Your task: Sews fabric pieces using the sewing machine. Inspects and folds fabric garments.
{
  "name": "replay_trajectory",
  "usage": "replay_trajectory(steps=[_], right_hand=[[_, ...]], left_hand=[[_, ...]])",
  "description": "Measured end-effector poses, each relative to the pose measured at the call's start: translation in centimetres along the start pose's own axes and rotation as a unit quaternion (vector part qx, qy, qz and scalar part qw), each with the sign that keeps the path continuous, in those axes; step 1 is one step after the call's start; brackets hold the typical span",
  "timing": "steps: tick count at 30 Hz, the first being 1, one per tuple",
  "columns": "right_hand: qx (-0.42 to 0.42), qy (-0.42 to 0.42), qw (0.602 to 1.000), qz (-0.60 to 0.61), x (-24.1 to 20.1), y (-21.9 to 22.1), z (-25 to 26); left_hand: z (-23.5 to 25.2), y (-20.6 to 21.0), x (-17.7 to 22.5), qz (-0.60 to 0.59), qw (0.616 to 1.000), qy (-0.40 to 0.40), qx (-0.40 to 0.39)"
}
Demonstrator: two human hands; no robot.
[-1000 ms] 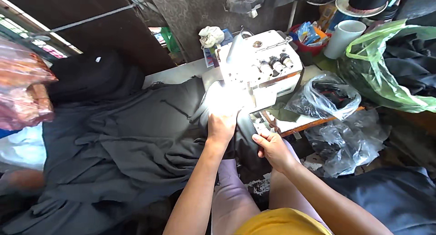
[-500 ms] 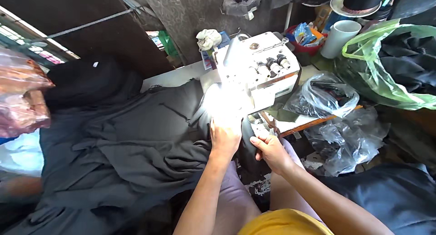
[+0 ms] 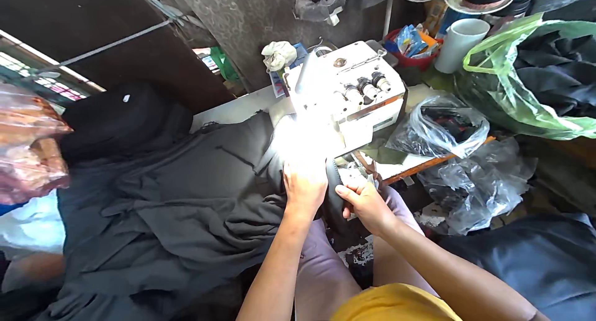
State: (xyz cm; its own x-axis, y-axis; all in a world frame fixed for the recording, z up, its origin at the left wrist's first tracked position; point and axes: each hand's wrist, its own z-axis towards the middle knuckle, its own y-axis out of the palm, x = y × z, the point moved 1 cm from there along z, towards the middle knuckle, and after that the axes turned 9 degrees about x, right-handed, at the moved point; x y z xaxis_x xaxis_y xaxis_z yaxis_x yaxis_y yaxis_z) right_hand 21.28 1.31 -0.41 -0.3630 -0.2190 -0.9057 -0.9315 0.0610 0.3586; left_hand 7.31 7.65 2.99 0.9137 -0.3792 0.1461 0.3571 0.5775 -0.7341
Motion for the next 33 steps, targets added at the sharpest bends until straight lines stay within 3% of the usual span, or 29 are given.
replay_trajectory(steps=[5, 24, 27, 29, 31, 33], right_hand=[[0.001, 0.002, 1.0, -0.004, -0.3, 0.1, 0.3], [-0.031, 0.016, 0.999, 0.002, -1.9, 1.3, -0.4], [-0.049, 0.03, 0.998, 0.011, -3.0, 2.2, -0.4], [-0.053, 0.048, 0.997, 0.04, -3.9, 3.2, 0.2], [-0.041, 0.1, 0.989, 0.096, -5.4, 4.7, 1.1], [-0.027, 0.175, 0.972, 0.156, -6.7, 6.0, 2.5]], left_hand=[[0.5, 0.1, -0.1, -0.003, 1.0, 0.008, 0.012], [1.6, -0.1, -0.2, 0.018, 0.998, -0.03, -0.059], [2.4, -0.7, -0.8, 0.024, 0.988, -0.065, -0.14], [4.2, -1.0, -1.2, 0.042, 0.966, -0.115, -0.227], [5.2, -0.4, -2.8, 0.031, 0.977, -0.087, -0.193], [5.9, -0.5, -4.4, 0.029, 0.971, -0.123, -0.205]])
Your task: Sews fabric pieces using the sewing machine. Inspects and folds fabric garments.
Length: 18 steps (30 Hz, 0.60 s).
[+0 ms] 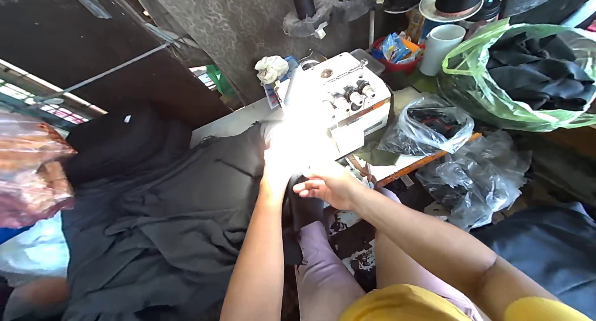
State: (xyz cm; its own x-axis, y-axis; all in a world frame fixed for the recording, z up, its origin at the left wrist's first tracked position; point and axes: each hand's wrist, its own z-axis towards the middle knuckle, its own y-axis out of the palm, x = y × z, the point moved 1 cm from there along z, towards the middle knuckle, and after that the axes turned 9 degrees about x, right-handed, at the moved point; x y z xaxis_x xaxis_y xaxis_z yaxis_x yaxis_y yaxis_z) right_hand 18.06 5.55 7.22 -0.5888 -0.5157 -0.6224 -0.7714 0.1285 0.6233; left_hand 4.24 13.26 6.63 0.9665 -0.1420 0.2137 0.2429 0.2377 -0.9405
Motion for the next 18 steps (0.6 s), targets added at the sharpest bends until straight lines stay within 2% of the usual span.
replay_trajectory(steps=[2, 5, 7, 9, 11, 13, 15, 16, 18], right_hand=[[0.004, 0.054, 0.998, -0.011, -1.0, 0.5, 1.1], [-0.001, 0.046, 0.98, -0.191, -1.8, -1.7, 2.1], [0.037, 0.001, 0.975, -0.22, -2.3, -5.5, 2.2], [0.123, -0.019, 0.979, -0.16, -2.7, -9.1, 2.7], [0.163, -0.036, 0.977, -0.134, -3.1, -10.3, 2.8], [0.155, -0.066, 0.971, -0.17, -3.0, -9.5, 2.1], [0.127, -0.109, 0.963, -0.211, -3.1, -8.4, 1.4], [0.11, -0.13, 0.96, -0.221, -3.1, -8.0, 1.0], [0.071, -0.159, 0.956, -0.237, -3.1, -7.8, 0.3]], left_hand=[[-0.2, -1.6, -0.2, 0.023, 0.997, -0.063, -0.028], [-4.3, -5.7, 0.7, 0.041, 0.985, -0.112, -0.122], [-8.8, -7.0, 0.2, -0.077, 0.985, -0.081, -0.133], [-11.7, -6.4, -1.2, -0.23, 0.961, -0.033, -0.147], [-12.4, -5.7, -1.4, -0.291, 0.951, 0.002, -0.102], [-11.4, -6.0, -0.8, -0.254, 0.966, 0.042, 0.004], [-9.5, -6.2, -0.1, -0.221, 0.964, 0.086, 0.118], [-8.4, -6.2, 0.1, -0.214, 0.96, 0.107, 0.146], [-6.3, -5.9, 0.2, -0.213, 0.958, 0.141, 0.133]])
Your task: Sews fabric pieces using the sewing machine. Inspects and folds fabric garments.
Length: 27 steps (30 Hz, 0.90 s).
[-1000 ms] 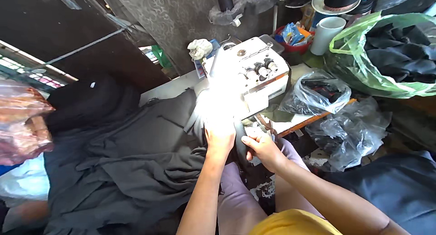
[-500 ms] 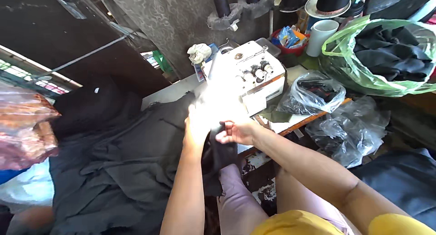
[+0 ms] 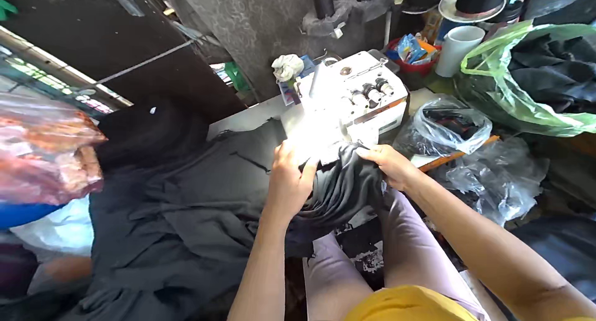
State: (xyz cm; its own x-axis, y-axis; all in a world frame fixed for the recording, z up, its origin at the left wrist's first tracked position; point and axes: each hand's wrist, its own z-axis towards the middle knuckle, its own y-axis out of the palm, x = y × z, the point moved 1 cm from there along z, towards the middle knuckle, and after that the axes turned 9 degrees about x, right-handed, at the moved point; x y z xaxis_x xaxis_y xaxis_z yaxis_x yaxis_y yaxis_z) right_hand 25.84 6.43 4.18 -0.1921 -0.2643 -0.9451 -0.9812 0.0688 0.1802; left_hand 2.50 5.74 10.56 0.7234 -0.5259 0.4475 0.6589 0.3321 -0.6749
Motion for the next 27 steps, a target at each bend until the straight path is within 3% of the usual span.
replay_trajectory(steps=[3, 6, 11, 14, 20, 24, 27], right_hand=[[-0.033, -0.052, 0.998, -0.019, -0.3, -0.3, -0.7], [-0.039, -0.096, 0.994, -0.043, -0.6, -1.2, -1.4], [-0.029, -0.108, 0.993, -0.039, -0.1, -2.5, -1.4], [-0.038, -0.105, 0.993, -0.033, 0.2, -2.6, -1.5], [-0.068, -0.158, 0.982, -0.078, 1.6, -2.6, -2.2], [-0.039, -0.207, 0.971, -0.11, 2.8, -2.1, -2.9], [-0.01, -0.232, 0.966, -0.112, 3.8, -2.0, -3.4]], left_hand=[[1.6, 1.6, -2.9, -0.009, 0.996, 0.066, -0.057], [1.3, 1.5, -4.7, -0.018, 0.991, 0.058, -0.118], [0.2, -1.1, -4.6, -0.143, 0.981, -0.09, -0.095], [0.2, -3.2, -5.1, -0.199, 0.978, -0.044, -0.041], [0.9, -7.5, -5.7, -0.094, 0.995, 0.035, -0.017], [2.0, -7.5, -5.3, -0.027, 0.996, 0.082, -0.009], [3.0, -6.1, -5.3, -0.041, 0.997, 0.058, -0.018]])
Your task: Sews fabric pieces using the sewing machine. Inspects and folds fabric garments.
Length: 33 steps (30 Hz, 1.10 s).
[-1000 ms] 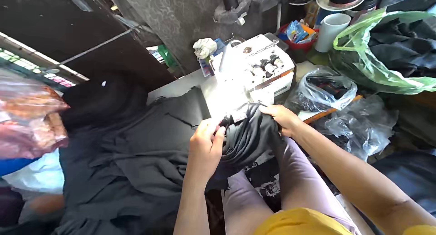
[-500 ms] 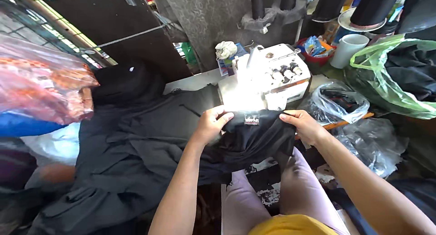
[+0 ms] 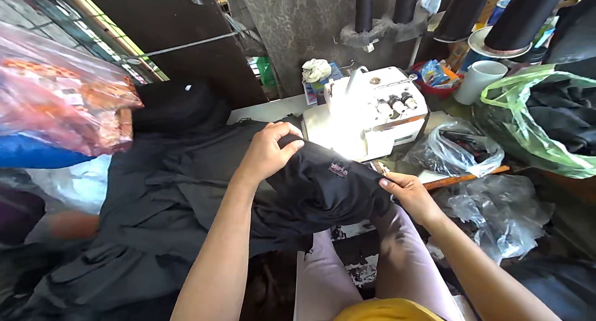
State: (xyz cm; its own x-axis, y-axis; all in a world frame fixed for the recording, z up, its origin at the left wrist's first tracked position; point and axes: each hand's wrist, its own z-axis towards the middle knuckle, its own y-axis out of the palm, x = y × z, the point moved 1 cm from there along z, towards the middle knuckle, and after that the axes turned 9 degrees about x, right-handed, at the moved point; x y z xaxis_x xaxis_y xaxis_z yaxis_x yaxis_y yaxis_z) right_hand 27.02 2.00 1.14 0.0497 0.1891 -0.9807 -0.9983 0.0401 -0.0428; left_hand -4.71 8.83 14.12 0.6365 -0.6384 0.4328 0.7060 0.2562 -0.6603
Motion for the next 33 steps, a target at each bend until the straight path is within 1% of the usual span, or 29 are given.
replay_trajectory(steps=[2, 4, 5, 7, 9, 10, 12, 14, 15, 18, 21, 24, 27, 30, 31, 33], right_hand=[[0.017, 0.014, 1.0, 0.001, 0.3, 0.3, -0.9], [0.025, 0.06, 0.998, 0.011, 0.7, 1.0, -2.1], [0.025, 0.092, 0.995, 0.029, 1.0, 1.3, -2.7], [0.03, 0.151, 0.984, 0.09, 1.7, 2.2, -3.8], [0.043, 0.195, 0.967, 0.16, 2.4, 2.8, -4.6], [0.054, 0.215, 0.957, 0.189, 2.7, 3.0, -4.9], [0.078, 0.243, 0.938, 0.234, 2.8, 3.4, -5.2], [0.1, 0.257, 0.924, 0.266, 2.4, 3.7, -5.0], [0.109, 0.264, 0.918, 0.276, 2.0, 3.9, -4.9], [0.119, 0.276, 0.907, 0.295, 1.1, 4.3, -4.1], [0.126, 0.278, 0.899, 0.313, 0.6, 4.9, -3.4], [0.133, 0.271, 0.899, 0.316, 0.6, 5.7, -3.2], [0.114, 0.27, 0.908, 0.3, 0.9, 6.6, -3.4], [0.102, 0.279, 0.911, 0.285, 1.1, 7.2, -3.6], [0.099, 0.282, 0.912, 0.282, 1.1, 7.3, -3.6], [0.096, 0.29, 0.909, 0.283, 1.1, 7.2, -3.7]], left_hand=[[0.7, 1.4, -0.3, -0.05, 0.997, -0.054, -0.018], [1.5, 3.2, -0.5, -0.077, 0.988, -0.129, -0.03], [1.9, 4.2, -0.5, -0.063, 0.983, -0.17, -0.039], [2.9, 6.5, -0.5, 0.013, 0.97, -0.231, -0.068], [3.4, 8.8, -0.8, 0.095, 0.963, -0.231, -0.1], [3.4, 10.0, -1.2, 0.13, 0.961, -0.217, -0.112], [3.5, 11.8, -2.0, 0.169, 0.961, -0.192, -0.107], [4.0, 13.0, -2.4, 0.205, 0.954, -0.192, -0.107], [4.3, 13.3, -2.4, 0.215, 0.95, -0.198, -0.105], [5.5, 14.0, -2.5, 0.249, 0.926, -0.254, -0.125], [6.2, 14.8, -3.3, 0.279, 0.915, -0.262, -0.125], [6.7, 15.2, -3.7, 0.277, 0.915, -0.269, -0.117], [6.7, 14.8, -3.6, 0.252, 0.924, -0.272, -0.096], [6.5, 14.4, -4.1, 0.236, 0.935, -0.242, -0.104], [6.4, 14.3, -4.5, 0.237, 0.939, -0.232, -0.093], [5.5, 14.0, -4.2, 0.225, 0.948, -0.225, -0.025]])
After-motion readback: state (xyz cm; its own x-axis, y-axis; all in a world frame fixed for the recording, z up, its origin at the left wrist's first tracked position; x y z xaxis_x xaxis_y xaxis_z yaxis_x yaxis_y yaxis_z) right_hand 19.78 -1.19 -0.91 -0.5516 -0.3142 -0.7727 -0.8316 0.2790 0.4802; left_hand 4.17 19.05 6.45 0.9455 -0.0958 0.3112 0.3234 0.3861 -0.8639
